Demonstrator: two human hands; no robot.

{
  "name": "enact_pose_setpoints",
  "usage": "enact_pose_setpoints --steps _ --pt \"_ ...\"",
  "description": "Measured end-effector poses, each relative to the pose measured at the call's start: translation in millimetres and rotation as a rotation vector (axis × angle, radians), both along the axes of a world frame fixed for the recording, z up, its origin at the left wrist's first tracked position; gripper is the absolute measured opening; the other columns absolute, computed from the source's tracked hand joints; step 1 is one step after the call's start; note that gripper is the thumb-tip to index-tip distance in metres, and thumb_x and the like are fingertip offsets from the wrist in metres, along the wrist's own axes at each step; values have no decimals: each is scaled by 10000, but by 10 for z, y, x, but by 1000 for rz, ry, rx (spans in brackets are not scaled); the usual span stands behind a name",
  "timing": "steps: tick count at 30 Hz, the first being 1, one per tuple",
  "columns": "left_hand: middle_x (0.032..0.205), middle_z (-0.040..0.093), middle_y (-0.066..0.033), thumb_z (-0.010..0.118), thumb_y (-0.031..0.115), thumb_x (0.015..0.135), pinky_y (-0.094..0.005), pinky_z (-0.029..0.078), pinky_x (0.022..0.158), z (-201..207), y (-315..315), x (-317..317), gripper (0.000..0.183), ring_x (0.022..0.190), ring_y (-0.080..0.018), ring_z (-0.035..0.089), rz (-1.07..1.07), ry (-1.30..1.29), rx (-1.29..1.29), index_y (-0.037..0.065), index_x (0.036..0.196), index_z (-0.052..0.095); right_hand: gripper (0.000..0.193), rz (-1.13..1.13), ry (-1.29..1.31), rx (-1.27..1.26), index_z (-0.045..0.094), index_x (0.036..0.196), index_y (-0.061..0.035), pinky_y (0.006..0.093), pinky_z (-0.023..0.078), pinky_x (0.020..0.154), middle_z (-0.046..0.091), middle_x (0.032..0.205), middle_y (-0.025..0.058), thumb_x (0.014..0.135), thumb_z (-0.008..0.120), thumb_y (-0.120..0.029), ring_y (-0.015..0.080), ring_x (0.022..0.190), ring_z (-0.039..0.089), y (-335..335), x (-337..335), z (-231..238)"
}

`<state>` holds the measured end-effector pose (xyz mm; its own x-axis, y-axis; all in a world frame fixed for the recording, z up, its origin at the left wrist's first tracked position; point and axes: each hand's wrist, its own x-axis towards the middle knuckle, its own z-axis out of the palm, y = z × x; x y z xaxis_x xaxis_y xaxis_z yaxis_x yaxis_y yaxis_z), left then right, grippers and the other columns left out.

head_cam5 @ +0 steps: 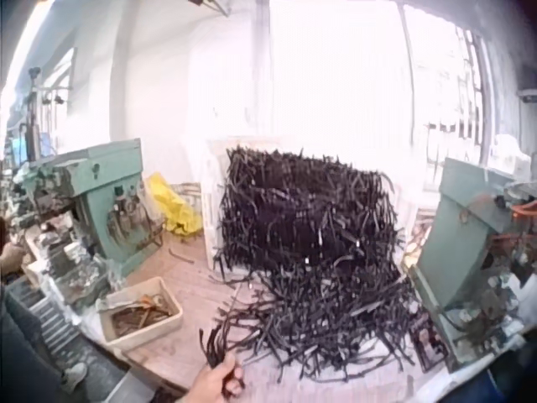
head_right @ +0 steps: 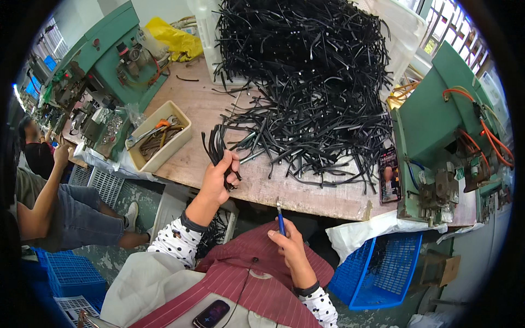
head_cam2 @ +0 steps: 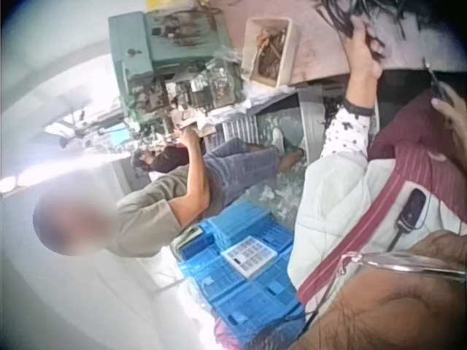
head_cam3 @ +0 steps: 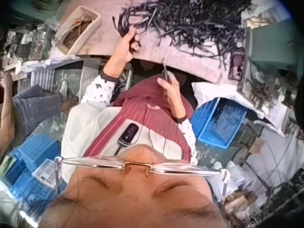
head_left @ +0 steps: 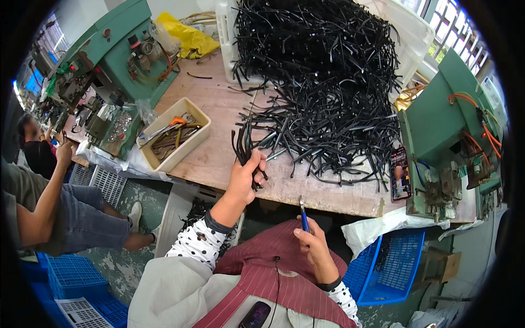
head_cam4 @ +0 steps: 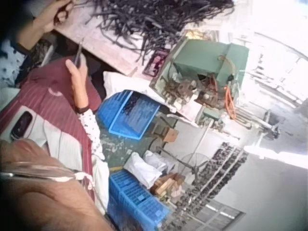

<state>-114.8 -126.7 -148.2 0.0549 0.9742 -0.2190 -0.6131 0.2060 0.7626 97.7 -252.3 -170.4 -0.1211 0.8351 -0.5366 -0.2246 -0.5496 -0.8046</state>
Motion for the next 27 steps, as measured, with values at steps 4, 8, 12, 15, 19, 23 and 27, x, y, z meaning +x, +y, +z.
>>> enact_pose_setpoints --steps 4,8,12,15,19,23,27 --pt "704 478 36 482 418 987 -224 354 476 51 -24 -60 302 486 -53 367 -285 -334 -20 130 917 538 742 148 -938 800 508 1297 -36 344 473 622 533 806 94 655 808 -256 227 694 555 28 -64 102" --pt "674 451 32 428 414 1005 -214 338 458 170 -130 -62 343 466 -43 363 -437 -446 67 104 894 524 803 203 -1113 987 509 1311 -62 357 473 600 515 852 103 598 830 -240 265 702 554 -5 -202 583" --pt "670 439 27 402 396 1018 -204 332 449 276 -233 -72 350 462 -41 358 -522 -487 121 88 890 509 827 247 -1231 1087 505 1327 -77 351 470 591 519 880 99 584 829 -239 259 733 548 -85 -267 783" --pt "667 430 22 398 386 1020 -195 324 438 357 -338 -96 354 456 -37 348 -559 -511 156 74 892 505 843 250 -1303 1109 503 1334 -84 353 471 596 520 892 103 573 830 -238 260 756 545 -170 -306 853" --pt "656 423 21 401 382 1020 -187 313 425 451 -468 -155 355 457 -35 346 -629 -525 187 70 888 504 825 254 -1334 1125 515 1332 -87 354 473 603 525 903 96 581 820 -242 256 774 547 -325 -351 982" --pt "640 411 24 406 380 1019 -190 310 419 516 -607 -216 354 455 -34 343 -721 -541 208 71 876 503 808 276 -1318 1148 522 1326 -84 350 474 609 527 881 92 585 813 -224 248 745 553 -508 -378 1059" --pt "634 406 28 419 392 1012 -210 317 439 568 -811 -254 347 456 -44 347 -570 -480 292 89 867 507 788 278 -1237 1135 529 1318 -76 350 478 605 532 855 99 594 808 -215 243 693 559 -664 -402 1045"
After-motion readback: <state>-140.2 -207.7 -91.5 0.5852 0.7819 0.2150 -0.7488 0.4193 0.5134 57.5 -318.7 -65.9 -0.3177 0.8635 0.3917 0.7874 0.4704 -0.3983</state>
